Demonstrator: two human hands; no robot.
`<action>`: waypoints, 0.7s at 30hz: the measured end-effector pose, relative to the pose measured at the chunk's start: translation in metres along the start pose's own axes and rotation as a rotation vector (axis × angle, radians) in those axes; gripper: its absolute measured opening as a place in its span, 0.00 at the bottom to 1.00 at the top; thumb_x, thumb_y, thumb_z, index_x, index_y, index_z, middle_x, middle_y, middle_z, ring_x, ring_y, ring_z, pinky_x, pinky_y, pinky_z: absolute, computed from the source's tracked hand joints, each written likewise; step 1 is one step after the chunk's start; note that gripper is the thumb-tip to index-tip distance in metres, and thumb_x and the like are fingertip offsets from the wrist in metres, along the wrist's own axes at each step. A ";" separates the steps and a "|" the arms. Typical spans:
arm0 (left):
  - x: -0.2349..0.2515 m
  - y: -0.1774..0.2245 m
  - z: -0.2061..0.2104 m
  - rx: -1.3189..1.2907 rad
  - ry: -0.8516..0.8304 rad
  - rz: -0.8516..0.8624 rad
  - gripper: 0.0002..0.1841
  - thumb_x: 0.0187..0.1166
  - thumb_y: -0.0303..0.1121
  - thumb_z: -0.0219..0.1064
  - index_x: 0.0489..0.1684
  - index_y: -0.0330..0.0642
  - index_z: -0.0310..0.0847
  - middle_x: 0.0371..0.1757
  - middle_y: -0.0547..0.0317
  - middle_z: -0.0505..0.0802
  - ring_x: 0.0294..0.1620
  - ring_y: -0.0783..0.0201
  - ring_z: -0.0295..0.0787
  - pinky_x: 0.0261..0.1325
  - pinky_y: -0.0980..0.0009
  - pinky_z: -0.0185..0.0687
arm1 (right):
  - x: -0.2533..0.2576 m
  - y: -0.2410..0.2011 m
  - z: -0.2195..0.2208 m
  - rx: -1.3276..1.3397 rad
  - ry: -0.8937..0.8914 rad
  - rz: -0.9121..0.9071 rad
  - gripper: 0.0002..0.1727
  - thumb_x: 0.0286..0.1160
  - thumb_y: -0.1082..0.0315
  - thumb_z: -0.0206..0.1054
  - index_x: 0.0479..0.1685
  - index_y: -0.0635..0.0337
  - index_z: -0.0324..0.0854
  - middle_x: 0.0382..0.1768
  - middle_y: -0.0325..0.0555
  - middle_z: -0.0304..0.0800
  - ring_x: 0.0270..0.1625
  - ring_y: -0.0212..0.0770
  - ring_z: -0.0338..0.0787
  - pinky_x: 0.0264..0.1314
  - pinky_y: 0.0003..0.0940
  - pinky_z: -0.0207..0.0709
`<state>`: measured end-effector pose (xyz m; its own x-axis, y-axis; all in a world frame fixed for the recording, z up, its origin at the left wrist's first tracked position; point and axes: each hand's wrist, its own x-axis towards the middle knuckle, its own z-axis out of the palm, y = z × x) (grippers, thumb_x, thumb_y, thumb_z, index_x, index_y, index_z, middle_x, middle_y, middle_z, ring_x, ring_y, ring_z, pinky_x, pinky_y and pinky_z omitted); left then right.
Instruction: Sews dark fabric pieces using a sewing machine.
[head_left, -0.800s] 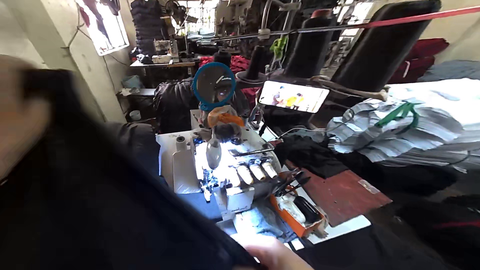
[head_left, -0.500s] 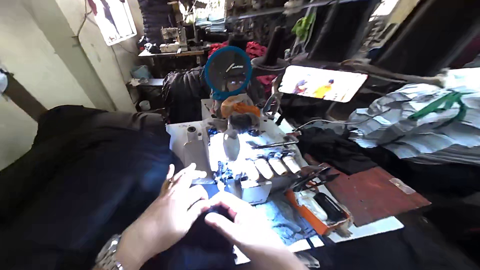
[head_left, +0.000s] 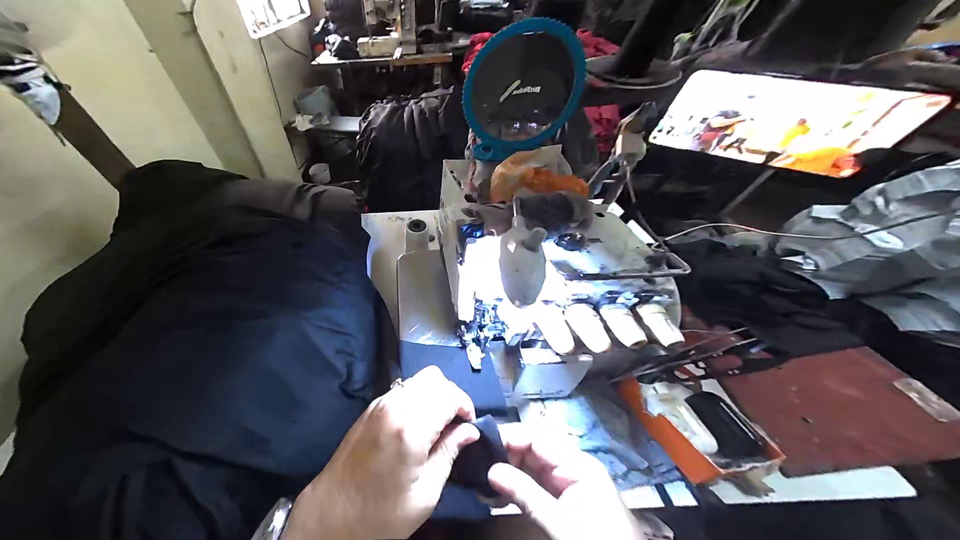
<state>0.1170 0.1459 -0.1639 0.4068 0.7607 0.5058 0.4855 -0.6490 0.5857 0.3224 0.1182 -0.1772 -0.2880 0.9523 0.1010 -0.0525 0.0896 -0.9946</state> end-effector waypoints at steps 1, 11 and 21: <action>0.000 0.001 0.000 0.006 0.012 -0.004 0.10 0.87 0.36 0.62 0.40 0.41 0.85 0.40 0.56 0.89 0.47 0.67 0.85 0.52 0.77 0.81 | -0.003 0.001 0.002 0.010 -0.010 -0.010 0.08 0.72 0.81 0.68 0.48 0.67 0.86 0.40 0.36 0.95 0.41 0.26 0.94 0.48 0.28 0.91; 0.029 -0.040 0.040 0.274 0.146 -0.255 0.10 0.82 0.39 0.65 0.37 0.48 0.92 0.37 0.65 0.93 0.46 0.68 0.91 0.56 0.64 0.86 | 0.023 0.030 0.000 -0.533 0.281 -0.060 0.08 0.71 0.66 0.73 0.38 0.63 0.88 0.44 0.47 0.89 0.45 0.26 0.90 0.47 0.18 0.86; 0.014 -0.026 0.045 0.298 0.180 -0.257 0.12 0.81 0.42 0.64 0.36 0.50 0.93 0.37 0.68 0.94 0.47 0.69 0.91 0.56 0.62 0.85 | 0.009 0.043 -0.008 -0.246 0.224 0.078 0.02 0.67 0.72 0.72 0.35 0.61 0.88 0.37 0.35 0.91 0.38 0.20 0.90 0.43 0.17 0.87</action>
<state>0.1443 0.1735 -0.2007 0.1145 0.8668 0.4853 0.7664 -0.3879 0.5120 0.3255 0.1333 -0.2192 -0.0631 0.9971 0.0435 0.2016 0.0554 -0.9779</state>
